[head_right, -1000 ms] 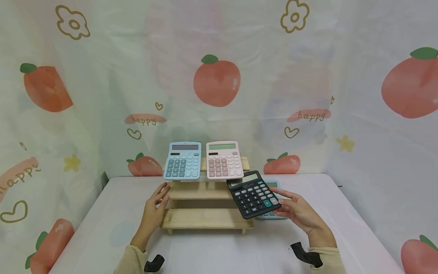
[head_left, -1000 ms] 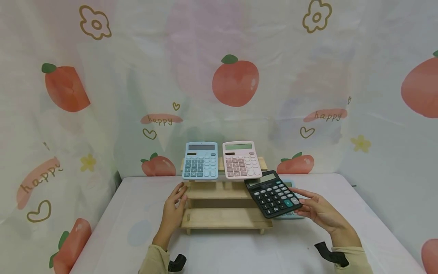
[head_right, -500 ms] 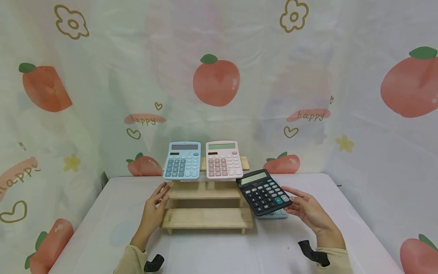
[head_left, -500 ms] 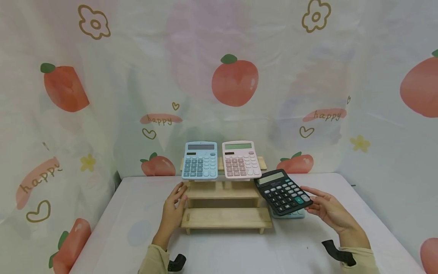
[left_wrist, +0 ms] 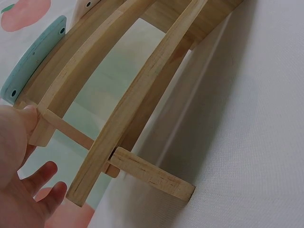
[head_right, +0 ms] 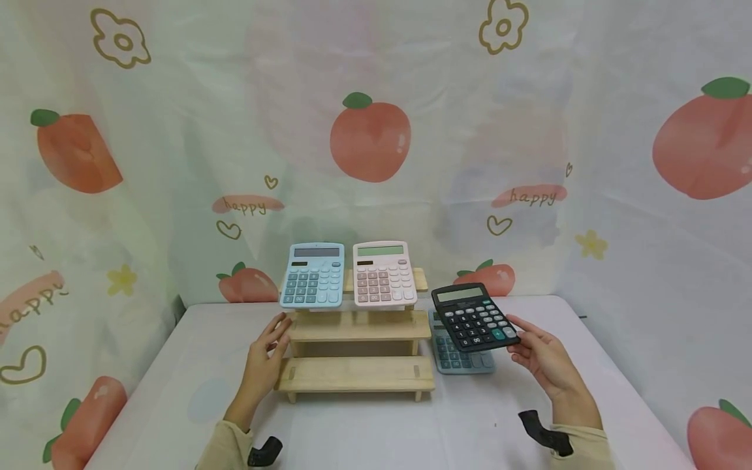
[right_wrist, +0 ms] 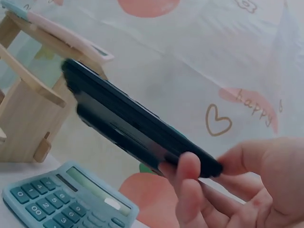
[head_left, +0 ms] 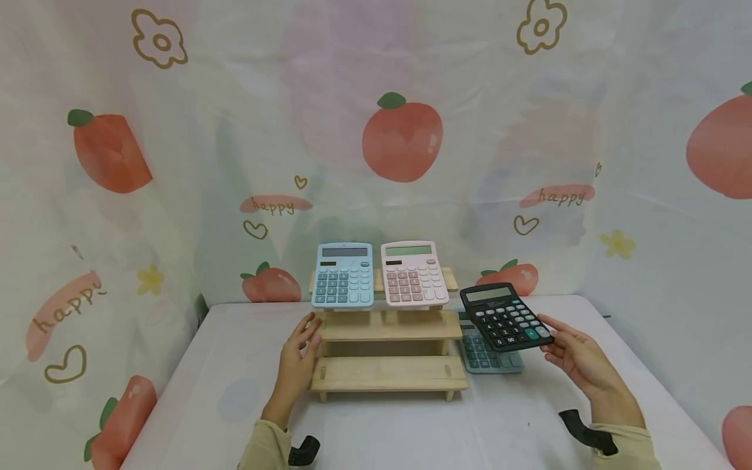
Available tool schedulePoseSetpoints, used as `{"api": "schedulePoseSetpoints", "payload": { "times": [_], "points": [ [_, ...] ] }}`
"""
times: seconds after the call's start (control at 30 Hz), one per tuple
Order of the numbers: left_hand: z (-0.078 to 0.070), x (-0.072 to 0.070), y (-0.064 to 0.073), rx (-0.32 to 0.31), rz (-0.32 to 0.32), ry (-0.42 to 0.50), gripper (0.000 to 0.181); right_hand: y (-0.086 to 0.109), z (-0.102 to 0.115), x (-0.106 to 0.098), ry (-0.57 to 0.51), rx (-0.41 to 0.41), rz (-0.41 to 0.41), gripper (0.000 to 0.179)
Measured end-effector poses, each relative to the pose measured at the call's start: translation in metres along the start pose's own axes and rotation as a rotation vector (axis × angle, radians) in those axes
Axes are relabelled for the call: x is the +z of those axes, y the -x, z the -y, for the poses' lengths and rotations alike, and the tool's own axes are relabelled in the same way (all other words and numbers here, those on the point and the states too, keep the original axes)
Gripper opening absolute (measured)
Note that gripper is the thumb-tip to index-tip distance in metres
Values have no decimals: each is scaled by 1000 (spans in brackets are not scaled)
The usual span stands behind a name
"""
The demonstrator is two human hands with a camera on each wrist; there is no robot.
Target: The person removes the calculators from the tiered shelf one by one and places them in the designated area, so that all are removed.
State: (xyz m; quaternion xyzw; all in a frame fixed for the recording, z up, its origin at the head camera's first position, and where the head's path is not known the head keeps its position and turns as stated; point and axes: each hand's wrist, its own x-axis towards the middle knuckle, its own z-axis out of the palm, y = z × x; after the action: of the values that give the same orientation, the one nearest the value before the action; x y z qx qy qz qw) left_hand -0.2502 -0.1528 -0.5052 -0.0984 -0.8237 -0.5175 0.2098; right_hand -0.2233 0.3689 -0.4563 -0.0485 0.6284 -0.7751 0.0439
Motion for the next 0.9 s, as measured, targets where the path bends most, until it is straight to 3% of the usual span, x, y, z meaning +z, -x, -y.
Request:
{"api": "schedulePoseSetpoints", "payload": {
  "times": [0.17,0.4,0.63,0.9],
  "points": [
    [1,1,0,17,-11,-21,38,-2,-4,-2,31,89,-187,45],
    [0,0,-1,14,1,-14,38,-2,-10,-10,0,174,-380,46],
    [-1,0,-2,13,0,-9,38,-6,-18,-18,-28,239,-511,45],
    [0,-1,-1,14,-1,-8,38,-11,-26,-30,-166,293,-612,45]
  ]
}}
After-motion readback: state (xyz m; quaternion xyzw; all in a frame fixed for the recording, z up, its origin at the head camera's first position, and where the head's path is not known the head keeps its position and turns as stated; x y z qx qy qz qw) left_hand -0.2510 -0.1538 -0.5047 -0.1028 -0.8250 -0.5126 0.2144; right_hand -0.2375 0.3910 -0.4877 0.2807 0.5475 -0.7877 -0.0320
